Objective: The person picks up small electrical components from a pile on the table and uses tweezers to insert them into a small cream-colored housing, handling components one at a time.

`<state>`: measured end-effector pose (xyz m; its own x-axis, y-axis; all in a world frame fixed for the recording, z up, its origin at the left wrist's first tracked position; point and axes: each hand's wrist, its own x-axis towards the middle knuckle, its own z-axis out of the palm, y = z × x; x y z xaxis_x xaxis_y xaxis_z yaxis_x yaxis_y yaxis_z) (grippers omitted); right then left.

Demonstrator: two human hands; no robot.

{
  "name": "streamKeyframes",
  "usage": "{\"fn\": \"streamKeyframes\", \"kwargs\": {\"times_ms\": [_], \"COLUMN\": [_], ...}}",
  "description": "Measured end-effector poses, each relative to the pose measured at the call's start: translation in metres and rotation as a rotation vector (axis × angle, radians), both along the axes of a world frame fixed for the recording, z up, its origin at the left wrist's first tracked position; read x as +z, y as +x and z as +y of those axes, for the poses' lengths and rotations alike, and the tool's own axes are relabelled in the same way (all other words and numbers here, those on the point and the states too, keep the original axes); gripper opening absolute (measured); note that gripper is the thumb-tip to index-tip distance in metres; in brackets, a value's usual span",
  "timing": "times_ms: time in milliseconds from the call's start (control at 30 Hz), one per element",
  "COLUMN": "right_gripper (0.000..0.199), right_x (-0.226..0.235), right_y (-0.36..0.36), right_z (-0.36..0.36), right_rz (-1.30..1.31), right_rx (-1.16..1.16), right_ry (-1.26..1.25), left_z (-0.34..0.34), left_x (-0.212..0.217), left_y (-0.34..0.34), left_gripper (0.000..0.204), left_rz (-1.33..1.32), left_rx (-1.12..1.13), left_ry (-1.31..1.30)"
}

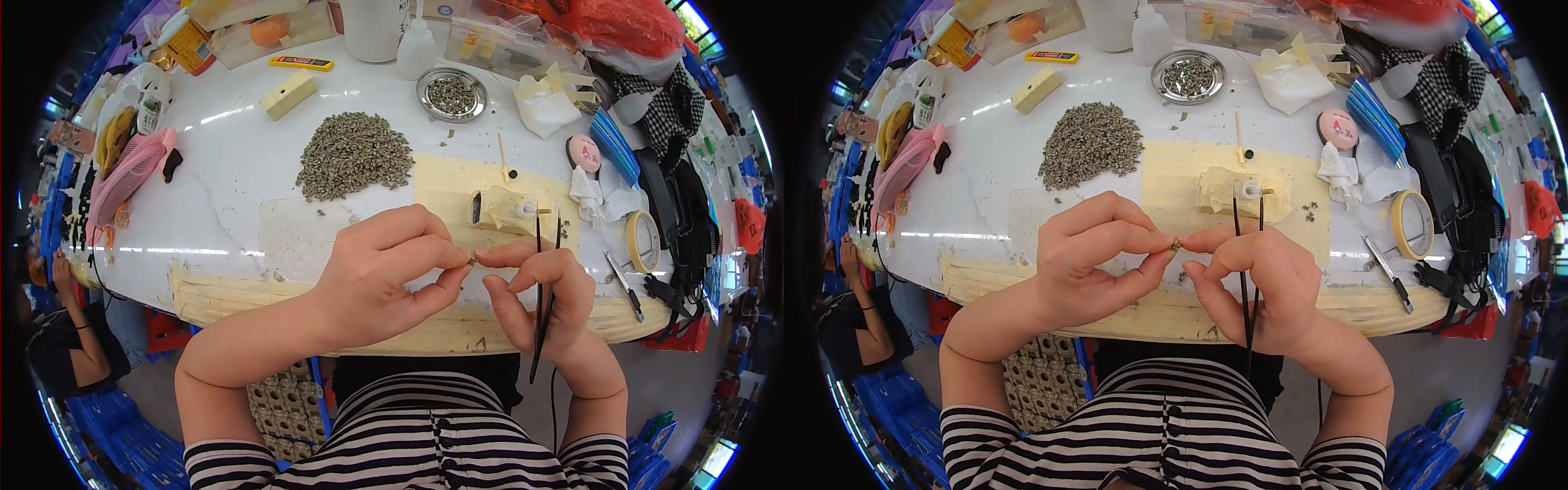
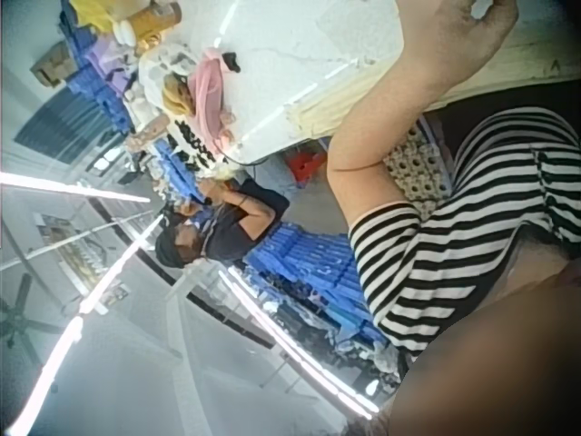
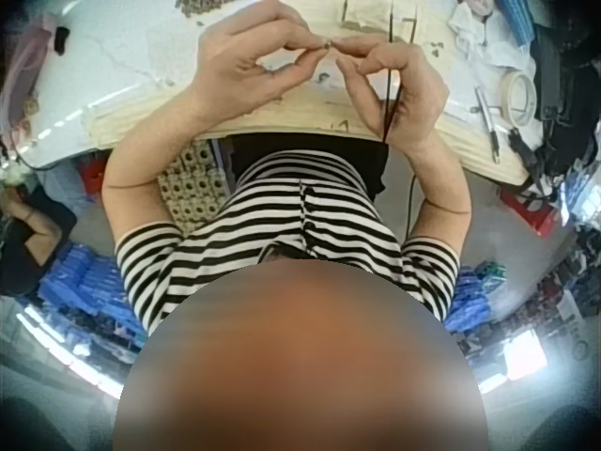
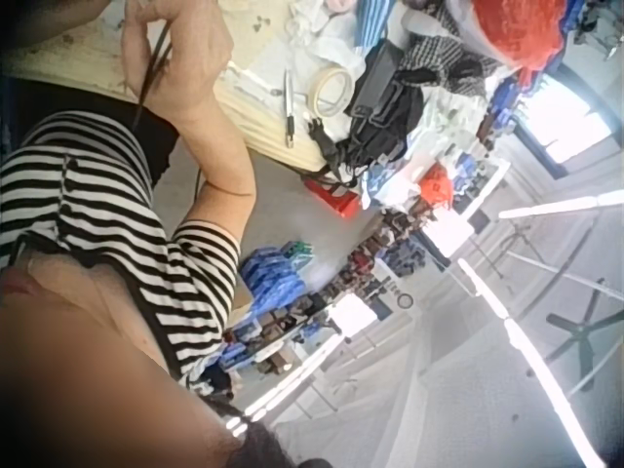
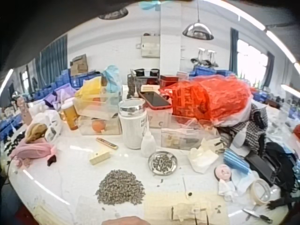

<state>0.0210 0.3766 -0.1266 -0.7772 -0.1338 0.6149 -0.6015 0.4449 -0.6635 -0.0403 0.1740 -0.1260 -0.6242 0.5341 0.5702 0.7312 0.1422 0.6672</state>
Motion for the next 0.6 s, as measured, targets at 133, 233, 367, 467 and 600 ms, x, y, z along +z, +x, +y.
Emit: {"fn": "streamKeyframes", "kwargs": {"times_ms": [133,233,367,467,600], "right_gripper": [0.025,0.026,0.027,0.027,0.027], "right_x": [0.0003,0.0000,0.0016,-0.0003,-0.0008], "right_y": [-0.0005,-0.0010,-0.0014,-0.0025,-0.0024], "right_z": [0.0011,0.0022,0.0039,0.0024,0.0012], "right_rz": [0.012,0.056,0.079,0.081,0.057], "right_rx": [0.011,0.013,0.084,0.046,0.009], "right_ry": [0.006,0.001,0.031,0.039,0.026], "left_z": [-0.0003,0.0004,-0.0005,-0.0002,0.0004], "left_x": [0.0002,0.0006,-0.0009,-0.0011,0.0017], "left_y": [-0.0001,-0.0004,0.0002,0.0000,0.0014], "left_gripper": [0.021,0.021,0.021,0.022,0.022], "left_rz": [0.004,0.001,-0.003,0.001,-0.003], "left_rx": [0.005,0.007,0.011,-0.009,-0.011], "left_ry": [-0.004,-0.010,-0.020,0.010,0.009]}}
